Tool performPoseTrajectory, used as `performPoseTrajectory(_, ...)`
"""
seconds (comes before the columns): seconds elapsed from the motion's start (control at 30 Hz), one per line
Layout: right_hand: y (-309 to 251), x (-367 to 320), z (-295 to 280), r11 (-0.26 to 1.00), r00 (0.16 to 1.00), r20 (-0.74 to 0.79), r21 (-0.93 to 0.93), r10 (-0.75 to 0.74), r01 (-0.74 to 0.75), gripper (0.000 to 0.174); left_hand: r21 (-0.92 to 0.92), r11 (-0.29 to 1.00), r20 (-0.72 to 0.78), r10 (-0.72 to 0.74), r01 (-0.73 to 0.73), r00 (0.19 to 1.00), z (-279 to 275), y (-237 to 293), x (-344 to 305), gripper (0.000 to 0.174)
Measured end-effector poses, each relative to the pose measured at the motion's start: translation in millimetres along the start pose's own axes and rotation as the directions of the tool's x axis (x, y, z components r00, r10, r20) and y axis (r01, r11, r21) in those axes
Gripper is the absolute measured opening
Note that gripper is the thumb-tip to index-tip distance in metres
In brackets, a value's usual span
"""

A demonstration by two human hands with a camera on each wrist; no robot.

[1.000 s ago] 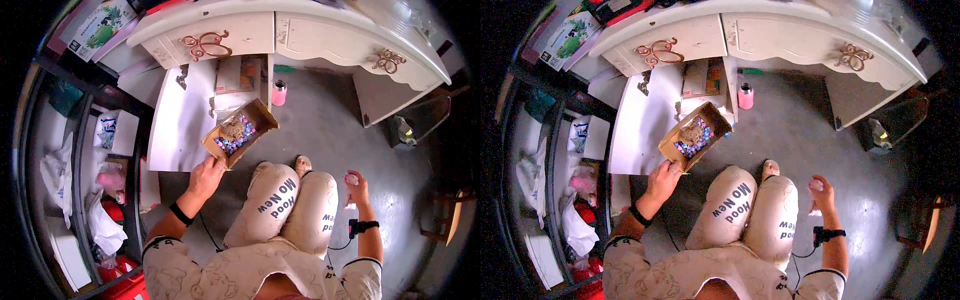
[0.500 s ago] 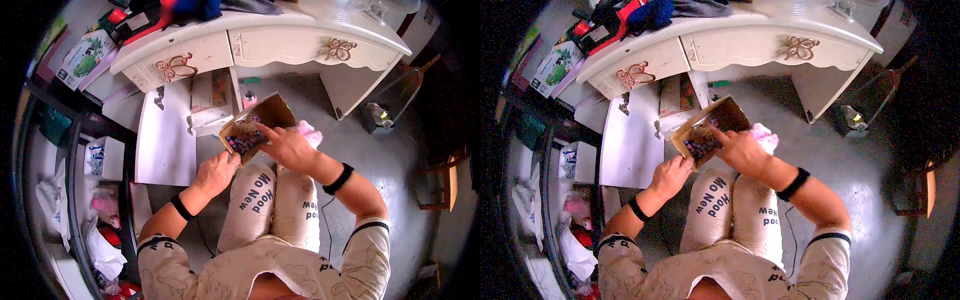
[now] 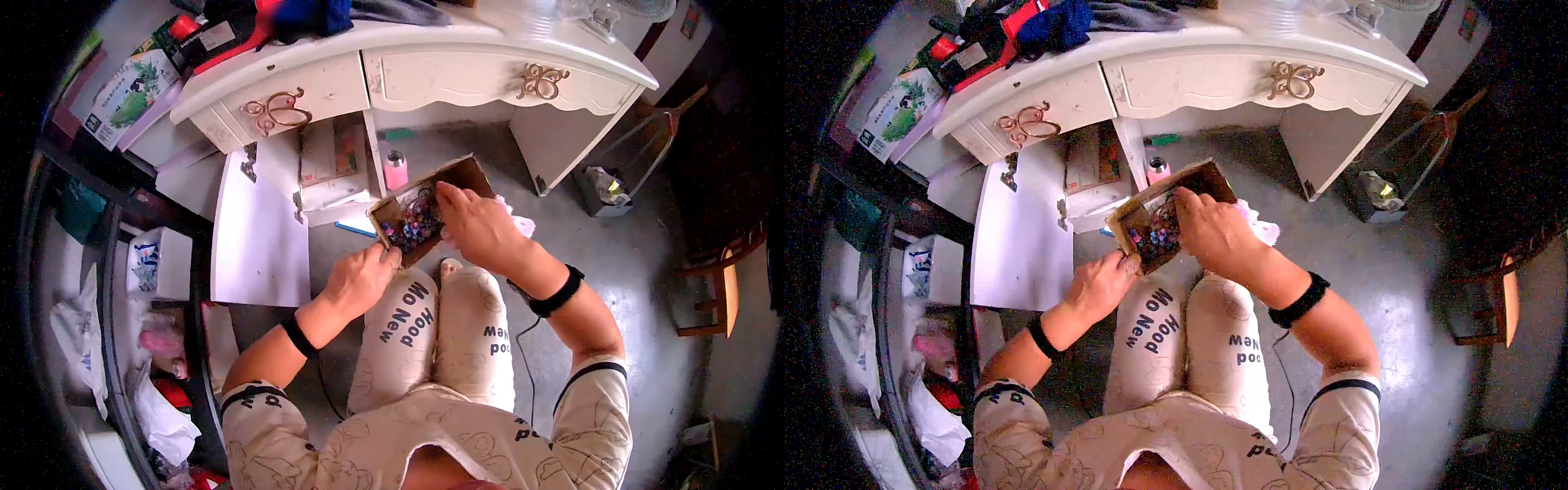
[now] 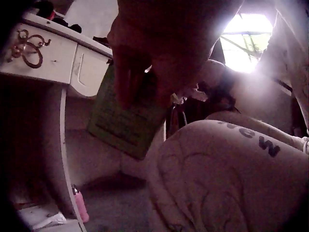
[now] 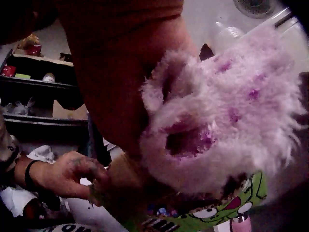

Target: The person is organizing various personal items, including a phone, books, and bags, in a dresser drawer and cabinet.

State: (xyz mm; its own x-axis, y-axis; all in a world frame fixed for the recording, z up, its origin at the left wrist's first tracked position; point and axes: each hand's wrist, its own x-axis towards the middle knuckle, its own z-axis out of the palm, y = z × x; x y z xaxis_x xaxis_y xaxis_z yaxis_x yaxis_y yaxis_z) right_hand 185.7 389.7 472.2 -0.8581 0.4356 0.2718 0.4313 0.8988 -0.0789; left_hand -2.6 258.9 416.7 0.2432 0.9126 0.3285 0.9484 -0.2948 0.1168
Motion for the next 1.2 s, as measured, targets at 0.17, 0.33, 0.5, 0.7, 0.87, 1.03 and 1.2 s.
performPoseTrajectory(0.17, 1.8, -4.5, -11.2, 0.993, 0.996, -0.007, -0.087, -0.086, 0.085, 0.024, -0.021, 1.0, 0.0, 0.011, -0.011, 1.0, -0.3, 3.4, 3.0, 0.02)
performPoseTrajectory(0.33, 3.8, -15.9, 21.0, 0.967, 0.948, 0.317, -0.247, 0.015, 0.067, 0.034, 0.096, 0.988, -0.095, 0.132, -0.123, 0.987, -5.7, 13.4, 7.9, 0.015)
performPoseTrajectory(0.5, 10.8, -20.9, 47.0, 0.848, 0.893, 0.431, -0.516, 0.133, 0.122, 0.038, 0.09, 0.991, -0.061, 0.102, -0.096, 0.993, -10.2, 15.6, 7.8, 0.017)
performPoseTrajectory(0.7, -0.4, -19.7, 7.6, 0.954, 0.952, 0.287, -0.299, 0.104, -0.014, 0.042, 0.072, 0.996, -0.018, 0.061, -0.06, 0.998, -7.5, 12.3, 6.5, 0.015)
performPoseTrajectory(0.87, -6.1, -22.8, -30.1, 0.994, 0.987, -0.145, -0.07, 0.067, -0.078, 0.036, 0.022, 0.999, -0.074, 0.036, -0.035, 0.997, -7.0, 10.3, 6.2, 0.016)
performPoseTrajectory(1.03, -9.9, -26.7, -56.3, 0.988, 0.955, -0.256, 0.015, 0.149, -0.151, 0.045, 0.022, 0.999, -0.104, 0.05, -0.048, 0.993, -10.4, 9.7, 6.8, 0.015)
performPoseTrajectory(1.2, -7.6, -29.2, -57.5, 0.987, 0.96, -0.231, 0.057, 0.157, -0.148, 0.054, 0.027, 0.998, -0.108, 0.057, -0.054, 0.992, -10.6, 10.7, 6.7, 0.014)
